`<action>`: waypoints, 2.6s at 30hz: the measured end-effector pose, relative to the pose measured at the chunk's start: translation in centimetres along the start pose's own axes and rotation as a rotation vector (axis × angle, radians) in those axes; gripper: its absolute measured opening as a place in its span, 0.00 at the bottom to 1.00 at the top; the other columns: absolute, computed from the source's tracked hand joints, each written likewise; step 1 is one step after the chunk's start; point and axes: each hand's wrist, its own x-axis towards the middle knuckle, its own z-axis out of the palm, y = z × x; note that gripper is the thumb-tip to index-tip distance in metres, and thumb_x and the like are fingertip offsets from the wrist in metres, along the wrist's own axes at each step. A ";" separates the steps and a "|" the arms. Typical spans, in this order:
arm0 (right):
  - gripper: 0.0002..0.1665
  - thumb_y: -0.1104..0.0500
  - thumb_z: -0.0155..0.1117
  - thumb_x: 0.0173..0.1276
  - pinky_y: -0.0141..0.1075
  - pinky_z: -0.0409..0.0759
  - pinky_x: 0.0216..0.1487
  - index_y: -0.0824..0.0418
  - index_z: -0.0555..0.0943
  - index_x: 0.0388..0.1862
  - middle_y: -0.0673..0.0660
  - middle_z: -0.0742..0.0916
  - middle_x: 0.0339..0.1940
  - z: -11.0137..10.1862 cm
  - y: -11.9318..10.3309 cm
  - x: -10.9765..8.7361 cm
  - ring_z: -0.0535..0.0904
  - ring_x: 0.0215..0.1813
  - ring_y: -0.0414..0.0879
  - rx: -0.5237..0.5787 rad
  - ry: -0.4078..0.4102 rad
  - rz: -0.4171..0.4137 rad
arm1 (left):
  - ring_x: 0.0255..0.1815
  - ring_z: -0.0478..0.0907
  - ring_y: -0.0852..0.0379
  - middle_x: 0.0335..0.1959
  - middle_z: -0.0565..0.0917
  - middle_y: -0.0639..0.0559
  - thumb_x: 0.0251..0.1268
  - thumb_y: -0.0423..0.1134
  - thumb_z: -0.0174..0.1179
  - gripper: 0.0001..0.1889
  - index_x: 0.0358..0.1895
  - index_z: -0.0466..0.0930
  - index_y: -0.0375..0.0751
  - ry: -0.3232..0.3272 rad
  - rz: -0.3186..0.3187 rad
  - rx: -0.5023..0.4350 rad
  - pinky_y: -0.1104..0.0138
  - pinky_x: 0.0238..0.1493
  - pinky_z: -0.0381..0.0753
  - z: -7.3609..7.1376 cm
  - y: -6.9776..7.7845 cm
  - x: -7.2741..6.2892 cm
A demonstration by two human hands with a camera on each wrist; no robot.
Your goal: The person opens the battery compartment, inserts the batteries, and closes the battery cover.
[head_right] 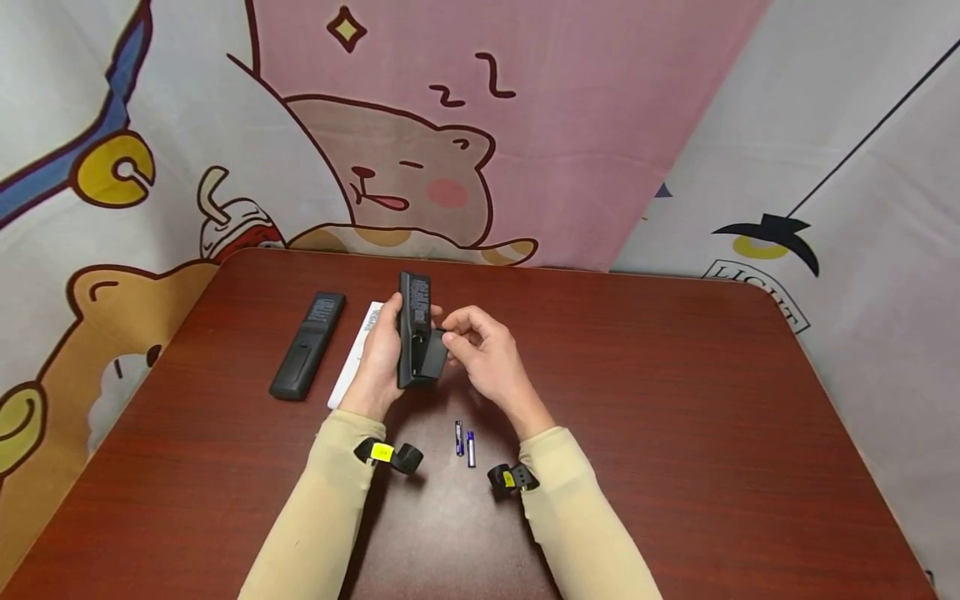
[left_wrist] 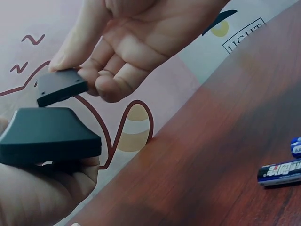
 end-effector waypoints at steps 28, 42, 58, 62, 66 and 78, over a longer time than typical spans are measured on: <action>0.05 0.69 0.63 0.75 0.47 0.86 0.40 0.66 0.81 0.48 0.63 0.83 0.37 -3.1 1.6 -0.4 0.83 0.35 0.59 -0.159 -0.002 0.012 | 0.38 0.73 0.56 0.43 0.78 0.49 0.85 0.59 0.32 0.33 0.59 0.81 0.37 -0.015 -0.002 0.039 0.59 0.46 0.73 -0.1 0.2 0.0; 0.04 0.69 0.62 0.75 0.52 0.85 0.38 0.66 0.81 0.46 0.61 0.83 0.34 -3.5 2.2 -0.8 0.83 0.35 0.62 -0.227 -0.025 0.064 | 0.38 0.74 0.56 0.50 0.77 0.40 0.85 0.58 0.33 0.32 0.61 0.80 0.38 -0.008 -0.008 0.036 0.61 0.45 0.74 -0.2 0.4 0.0; 0.03 0.70 0.62 0.74 0.46 0.85 0.35 0.66 0.81 0.44 0.59 0.83 0.34 -4.1 3.1 -0.9 0.81 0.30 0.50 -0.330 -0.059 0.186 | 0.38 0.74 0.55 0.44 0.79 0.47 0.85 0.57 0.33 0.31 0.63 0.79 0.38 -0.004 -0.001 0.023 0.64 0.42 0.74 -0.4 0.5 -0.3; 0.03 0.69 0.61 0.75 0.46 0.85 0.36 0.65 0.81 0.45 0.59 0.83 0.34 -4.3 3.2 -1.0 0.80 0.31 0.48 -0.366 -0.085 0.234 | 0.38 0.74 0.55 0.43 0.79 0.49 0.85 0.57 0.34 0.31 0.63 0.80 0.38 -0.004 -0.004 0.020 0.62 0.43 0.74 -0.3 0.4 -0.4; 0.04 0.68 0.61 0.76 0.44 0.85 0.36 0.63 0.81 0.46 0.58 0.84 0.32 -4.3 3.3 -1.1 0.81 0.31 0.48 -0.395 -0.116 0.271 | 0.38 0.73 0.54 0.42 0.79 0.49 0.84 0.57 0.33 0.32 0.62 0.80 0.37 -0.007 -0.002 0.018 0.63 0.42 0.74 -0.3 0.4 -0.3; 0.04 0.69 0.63 0.74 0.38 0.82 0.32 0.63 0.81 0.44 0.58 0.85 0.32 -4.3 3.9 -1.1 0.82 0.29 0.48 -0.480 -0.155 0.270 | 0.36 0.74 0.57 0.42 0.79 0.50 0.84 0.58 0.33 0.31 0.65 0.78 0.39 -0.009 -0.009 0.022 0.61 0.44 0.74 -0.3 0.2 -0.4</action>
